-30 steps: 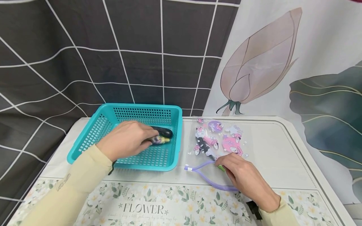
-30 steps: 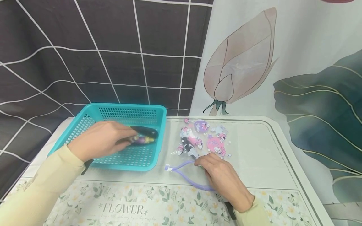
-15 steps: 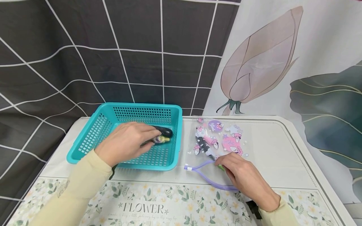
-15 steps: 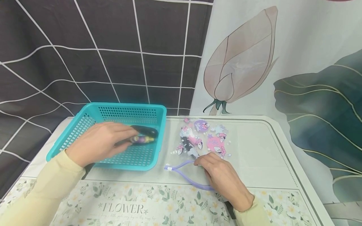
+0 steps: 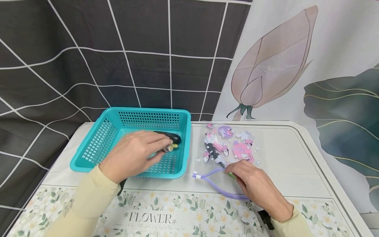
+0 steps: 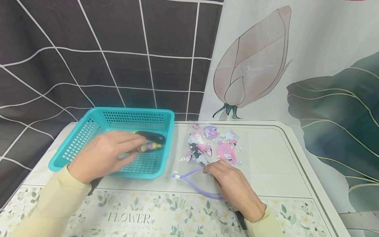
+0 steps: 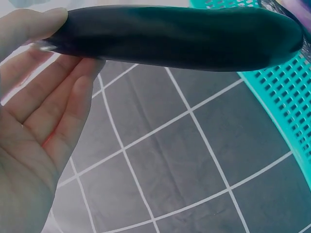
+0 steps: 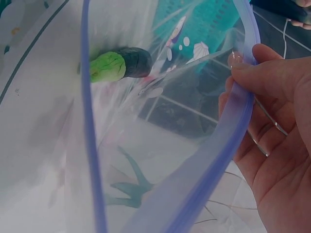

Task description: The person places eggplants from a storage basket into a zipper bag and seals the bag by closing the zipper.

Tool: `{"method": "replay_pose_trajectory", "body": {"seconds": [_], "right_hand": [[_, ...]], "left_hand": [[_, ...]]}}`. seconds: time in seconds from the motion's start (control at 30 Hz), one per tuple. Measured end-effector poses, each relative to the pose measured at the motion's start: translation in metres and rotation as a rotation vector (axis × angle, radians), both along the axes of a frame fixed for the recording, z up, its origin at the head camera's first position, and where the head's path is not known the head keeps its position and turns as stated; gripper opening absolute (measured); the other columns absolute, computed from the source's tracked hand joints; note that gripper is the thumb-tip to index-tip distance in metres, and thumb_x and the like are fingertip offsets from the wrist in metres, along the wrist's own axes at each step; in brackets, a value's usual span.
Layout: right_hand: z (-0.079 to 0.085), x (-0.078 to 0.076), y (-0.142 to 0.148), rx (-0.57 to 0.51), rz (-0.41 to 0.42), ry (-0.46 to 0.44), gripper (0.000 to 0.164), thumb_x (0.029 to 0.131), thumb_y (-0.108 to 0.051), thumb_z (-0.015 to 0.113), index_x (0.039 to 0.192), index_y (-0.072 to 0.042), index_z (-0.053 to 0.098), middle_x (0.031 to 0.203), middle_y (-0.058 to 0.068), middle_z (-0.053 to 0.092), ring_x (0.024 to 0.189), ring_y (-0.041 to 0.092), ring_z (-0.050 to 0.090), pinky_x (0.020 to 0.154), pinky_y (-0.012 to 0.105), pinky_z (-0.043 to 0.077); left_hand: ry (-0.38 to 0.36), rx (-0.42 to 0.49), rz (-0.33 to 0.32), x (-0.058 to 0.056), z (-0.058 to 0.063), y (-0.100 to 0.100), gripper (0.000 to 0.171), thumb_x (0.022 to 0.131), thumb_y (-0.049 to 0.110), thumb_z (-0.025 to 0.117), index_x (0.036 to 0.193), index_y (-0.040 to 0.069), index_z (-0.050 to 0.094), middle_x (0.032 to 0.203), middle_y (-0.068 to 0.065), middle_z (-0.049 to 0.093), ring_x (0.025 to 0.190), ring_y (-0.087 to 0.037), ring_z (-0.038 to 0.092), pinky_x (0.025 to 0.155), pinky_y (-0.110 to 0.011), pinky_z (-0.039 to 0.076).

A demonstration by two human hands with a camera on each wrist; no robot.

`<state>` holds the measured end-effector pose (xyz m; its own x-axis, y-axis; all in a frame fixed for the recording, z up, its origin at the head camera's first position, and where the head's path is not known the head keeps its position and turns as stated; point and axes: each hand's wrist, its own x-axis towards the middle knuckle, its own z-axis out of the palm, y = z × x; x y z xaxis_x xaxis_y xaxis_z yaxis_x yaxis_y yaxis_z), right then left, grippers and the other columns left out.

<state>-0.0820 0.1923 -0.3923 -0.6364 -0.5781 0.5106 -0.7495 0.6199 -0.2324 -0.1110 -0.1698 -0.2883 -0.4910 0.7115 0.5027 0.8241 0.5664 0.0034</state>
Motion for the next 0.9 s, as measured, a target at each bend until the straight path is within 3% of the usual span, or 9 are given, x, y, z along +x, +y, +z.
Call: {"method": "replay_pose_trajectory", "body": {"seconds": [0.57, 0.8, 0.9], "right_hand": [[0.001, 0.0, 0.0, 0.0, -0.008, 0.008, 0.042, 0.074, 0.017, 0.069, 0.1, -0.017, 0.069, 0.101, -0.01, 0.067, 0.095, 0.01, 0.065, 0.076, 0.028, 0.055], [0.0, 0.0, 0.0, -0.012, -0.002, 0.007, 0.039, 0.076, 0.015, 0.069, 0.1, -0.016, 0.069, 0.102, -0.009, 0.067, 0.096, 0.01, 0.065, 0.08, 0.027, 0.055], [0.0, 0.0, 0.001, -0.016, 0.001, 0.007, 0.039, 0.076, 0.015, 0.069, 0.1, -0.016, 0.069, 0.102, -0.009, 0.068, 0.097, 0.01, 0.065, 0.081, 0.027, 0.054]], "left_hand": [[0.094, 0.159, -0.059, 0.012, -0.006, 0.01, 0.043, 0.074, 0.003, 0.082, 0.117, 0.004, 0.073, 0.111, -0.006, 0.074, 0.099, -0.021, 0.071, 0.084, -0.042, 0.059], [0.052, 0.188, -0.041, 0.016, -0.009, 0.013, 0.031, 0.088, 0.009, 0.072, 0.119, 0.005, 0.072, 0.116, -0.006, 0.073, 0.106, -0.021, 0.07, 0.09, -0.042, 0.057], [0.074, 0.21, -0.053, 0.018, -0.011, 0.015, 0.025, 0.097, 0.014, 0.063, 0.118, 0.004, 0.072, 0.115, -0.008, 0.073, 0.105, -0.022, 0.07, 0.089, -0.043, 0.058]]}}
